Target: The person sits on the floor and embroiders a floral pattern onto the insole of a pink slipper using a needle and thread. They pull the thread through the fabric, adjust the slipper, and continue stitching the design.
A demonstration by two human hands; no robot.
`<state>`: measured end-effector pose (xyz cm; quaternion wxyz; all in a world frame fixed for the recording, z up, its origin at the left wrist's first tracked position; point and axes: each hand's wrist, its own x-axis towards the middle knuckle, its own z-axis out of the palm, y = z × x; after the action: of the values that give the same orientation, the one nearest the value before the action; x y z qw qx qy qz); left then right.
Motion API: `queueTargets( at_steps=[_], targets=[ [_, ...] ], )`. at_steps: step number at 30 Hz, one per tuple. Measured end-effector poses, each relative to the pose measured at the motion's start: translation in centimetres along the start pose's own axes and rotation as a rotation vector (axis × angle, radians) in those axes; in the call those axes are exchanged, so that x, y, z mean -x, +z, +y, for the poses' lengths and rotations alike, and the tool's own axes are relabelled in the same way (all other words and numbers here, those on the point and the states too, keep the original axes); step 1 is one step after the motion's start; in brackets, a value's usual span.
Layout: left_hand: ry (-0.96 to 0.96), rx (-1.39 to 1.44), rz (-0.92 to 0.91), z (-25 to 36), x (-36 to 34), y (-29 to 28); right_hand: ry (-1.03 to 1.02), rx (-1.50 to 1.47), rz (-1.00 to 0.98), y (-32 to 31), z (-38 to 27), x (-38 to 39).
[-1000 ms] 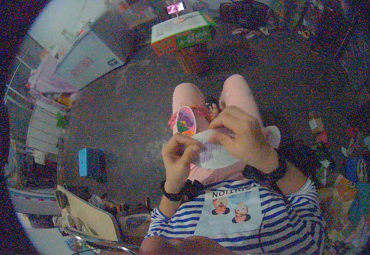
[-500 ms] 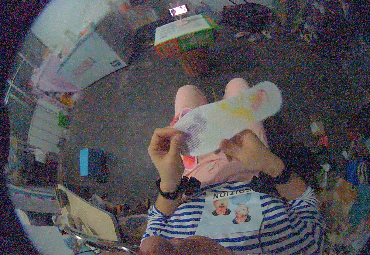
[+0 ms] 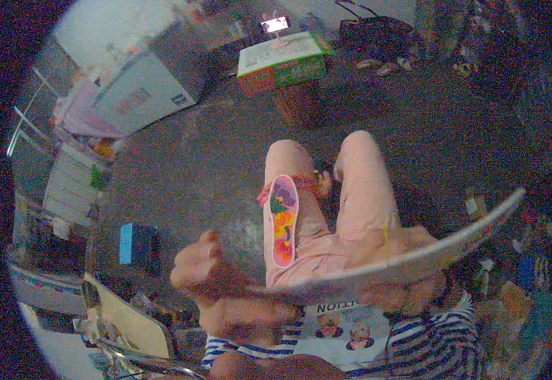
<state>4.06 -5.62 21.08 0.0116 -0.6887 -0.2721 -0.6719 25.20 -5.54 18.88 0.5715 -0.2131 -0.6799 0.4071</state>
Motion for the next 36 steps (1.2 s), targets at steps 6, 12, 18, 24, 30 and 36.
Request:
queueTargets(
  at_steps=[6,12,18,24,30,36],
  targets=[
    [-0.054,0.064,0.352,1.2,0.5,3.5,-0.123,-0.116,-0.066,-0.4,0.2,-0.8],
    [-0.043,0.151,0.357,1.0,0.7,3.9,-0.105,-0.26,-0.19,-1.4,0.4,-1.4],
    [-0.048,0.183,0.352,0.9,0.9,4.1,-0.038,-0.272,-0.222,-1.3,0.1,-1.8],
    [-0.055,0.206,0.343,0.4,0.9,4.0,0.031,-0.206,-0.257,-1.8,-0.6,-2.5],
    [-0.065,0.22,0.335,0.1,1.1,3.9,0.01,-0.174,-0.263,-2.0,-0.2,-2.6],
    [-0.115,0.218,0.402,0.4,1.2,4.5,0.005,-0.172,-0.288,-1.8,-0.2,-2.5]
  ],
)
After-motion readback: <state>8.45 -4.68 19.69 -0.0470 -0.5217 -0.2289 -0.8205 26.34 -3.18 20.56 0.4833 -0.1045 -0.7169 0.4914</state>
